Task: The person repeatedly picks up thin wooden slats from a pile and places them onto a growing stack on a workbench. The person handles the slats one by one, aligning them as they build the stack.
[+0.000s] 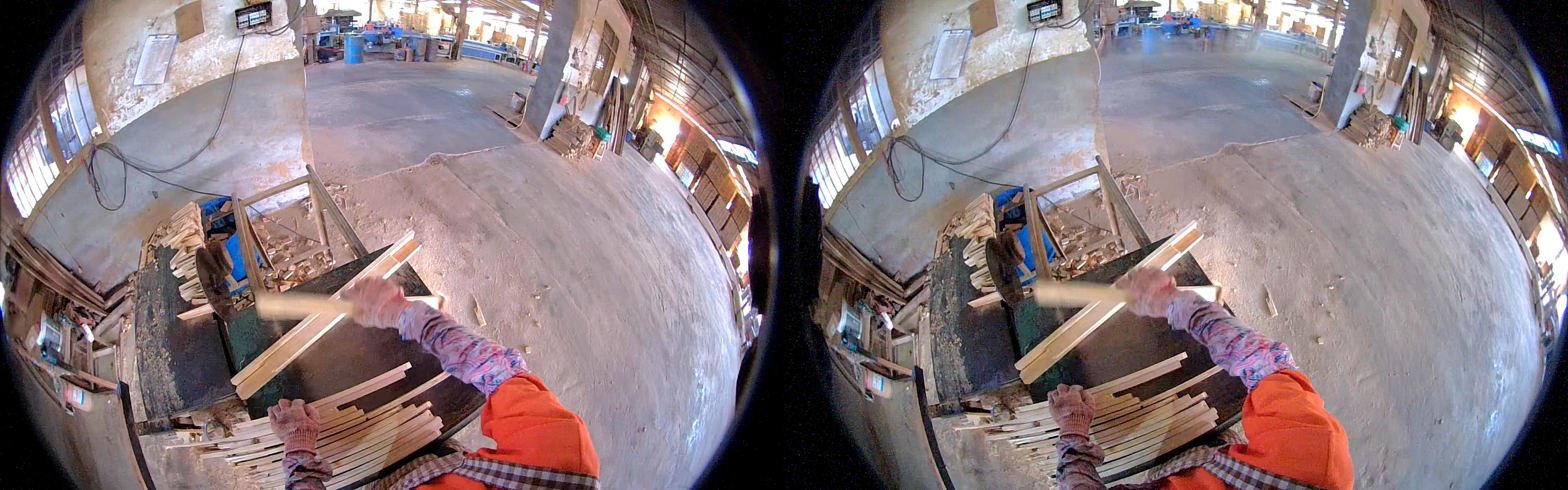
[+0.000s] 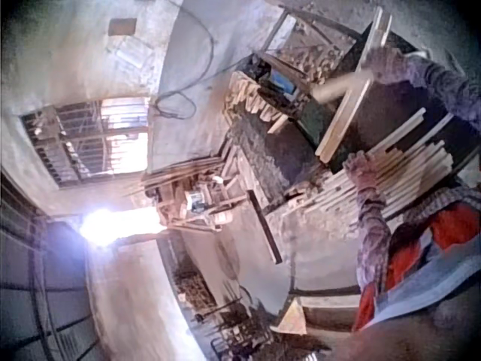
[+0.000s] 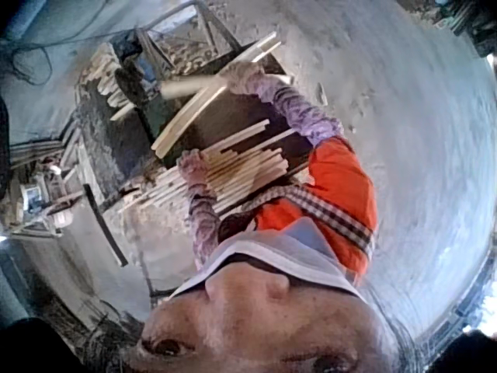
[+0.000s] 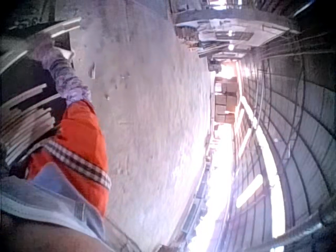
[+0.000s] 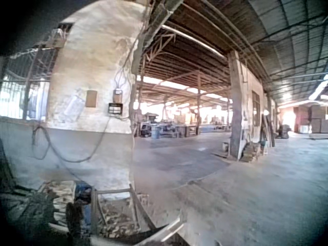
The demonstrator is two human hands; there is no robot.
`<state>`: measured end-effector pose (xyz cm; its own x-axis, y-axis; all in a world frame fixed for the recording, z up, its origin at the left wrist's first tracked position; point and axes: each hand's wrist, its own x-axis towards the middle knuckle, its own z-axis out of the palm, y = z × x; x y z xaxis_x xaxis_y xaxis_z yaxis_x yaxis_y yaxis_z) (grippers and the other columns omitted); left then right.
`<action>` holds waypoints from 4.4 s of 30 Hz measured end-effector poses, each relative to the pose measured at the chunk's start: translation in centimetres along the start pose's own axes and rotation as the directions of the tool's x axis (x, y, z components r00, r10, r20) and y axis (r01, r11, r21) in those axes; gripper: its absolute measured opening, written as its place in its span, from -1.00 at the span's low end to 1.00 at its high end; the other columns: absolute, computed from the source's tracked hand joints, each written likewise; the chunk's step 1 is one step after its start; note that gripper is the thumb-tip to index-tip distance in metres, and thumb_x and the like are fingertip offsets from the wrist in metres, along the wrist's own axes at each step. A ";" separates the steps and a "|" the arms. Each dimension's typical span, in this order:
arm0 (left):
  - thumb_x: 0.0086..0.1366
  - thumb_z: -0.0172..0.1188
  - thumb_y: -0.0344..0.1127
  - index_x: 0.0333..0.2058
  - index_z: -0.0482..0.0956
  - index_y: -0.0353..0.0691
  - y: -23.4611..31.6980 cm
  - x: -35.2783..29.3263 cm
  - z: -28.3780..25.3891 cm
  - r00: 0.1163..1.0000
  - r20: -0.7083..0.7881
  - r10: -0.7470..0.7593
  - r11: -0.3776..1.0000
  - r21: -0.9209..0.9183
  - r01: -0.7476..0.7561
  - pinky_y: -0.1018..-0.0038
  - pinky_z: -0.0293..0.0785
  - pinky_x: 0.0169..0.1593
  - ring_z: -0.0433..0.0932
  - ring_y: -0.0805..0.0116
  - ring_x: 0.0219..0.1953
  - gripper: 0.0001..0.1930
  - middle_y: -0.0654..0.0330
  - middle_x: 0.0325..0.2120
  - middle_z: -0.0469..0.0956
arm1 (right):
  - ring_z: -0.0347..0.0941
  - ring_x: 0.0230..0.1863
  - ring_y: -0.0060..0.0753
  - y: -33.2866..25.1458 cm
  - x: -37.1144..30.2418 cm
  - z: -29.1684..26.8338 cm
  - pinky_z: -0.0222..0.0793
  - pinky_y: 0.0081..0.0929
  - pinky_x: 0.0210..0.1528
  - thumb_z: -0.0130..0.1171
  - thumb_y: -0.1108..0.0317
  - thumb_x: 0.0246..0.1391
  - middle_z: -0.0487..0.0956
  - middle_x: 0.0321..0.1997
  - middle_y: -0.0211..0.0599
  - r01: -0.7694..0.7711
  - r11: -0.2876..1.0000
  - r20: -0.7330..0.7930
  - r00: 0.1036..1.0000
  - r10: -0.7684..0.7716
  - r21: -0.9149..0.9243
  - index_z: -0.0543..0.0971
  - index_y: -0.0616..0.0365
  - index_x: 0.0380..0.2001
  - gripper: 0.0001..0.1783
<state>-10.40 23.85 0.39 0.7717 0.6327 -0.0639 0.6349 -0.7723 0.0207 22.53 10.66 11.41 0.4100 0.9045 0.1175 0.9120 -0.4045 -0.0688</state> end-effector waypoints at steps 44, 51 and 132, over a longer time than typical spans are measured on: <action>0.29 0.18 -0.05 -0.14 0.60 -0.07 0.8 -1.6 0.0 0.976 -0.217 -0.028 0.965 -0.259 -0.030 0.11 0.12 0.44 0.45 0.08 0.11 -0.72 0.12 -0.12 0.55 | 0.52 0.20 0.03 -8.6 -1.4 9.9 0.42 -0.10 0.24 0.00 -0.03 0.37 0.60 0.20 -0.11 0.225 0.858 0.334 0.852 -0.404 0.463 0.51 -0.04 0.22 -0.50; 0.20 0.28 -0.06 -0.14 0.58 0.00 1.6 -2.7 1.1 0.890 -0.439 -0.122 0.966 -0.257 0.006 0.10 0.26 0.34 0.38 0.03 0.15 -0.71 0.17 -0.05 0.43 | 0.36 0.36 0.07 -10.2 -1.5 10.4 0.33 -0.10 0.35 -0.01 0.00 0.38 0.57 0.25 -0.17 0.190 0.893 0.447 0.811 -0.377 0.409 0.51 -0.06 0.23 -0.52; 0.33 0.03 0.10 0.47 0.05 0.02 -0.3 5.8 -3.3 0.928 0.320 -0.192 0.973 -0.064 0.223 0.09 0.56 0.10 0.64 0.00 0.09 -0.21 0.02 0.53 -0.04 | 0.55 -0.39 -0.30 4.2 10.6 0.4 0.47 -0.34 -0.43 0.07 0.25 0.26 0.61 -0.26 -0.19 0.095 0.946 -0.559 0.787 -0.262 -0.310 0.45 0.12 -0.04 -0.73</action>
<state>-6.02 27.94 3.33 0.5825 0.7173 -0.3824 0.7922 -0.6062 0.0697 30.67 18.58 11.92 0.0919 0.7419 0.6642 0.9063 -0.3387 0.2529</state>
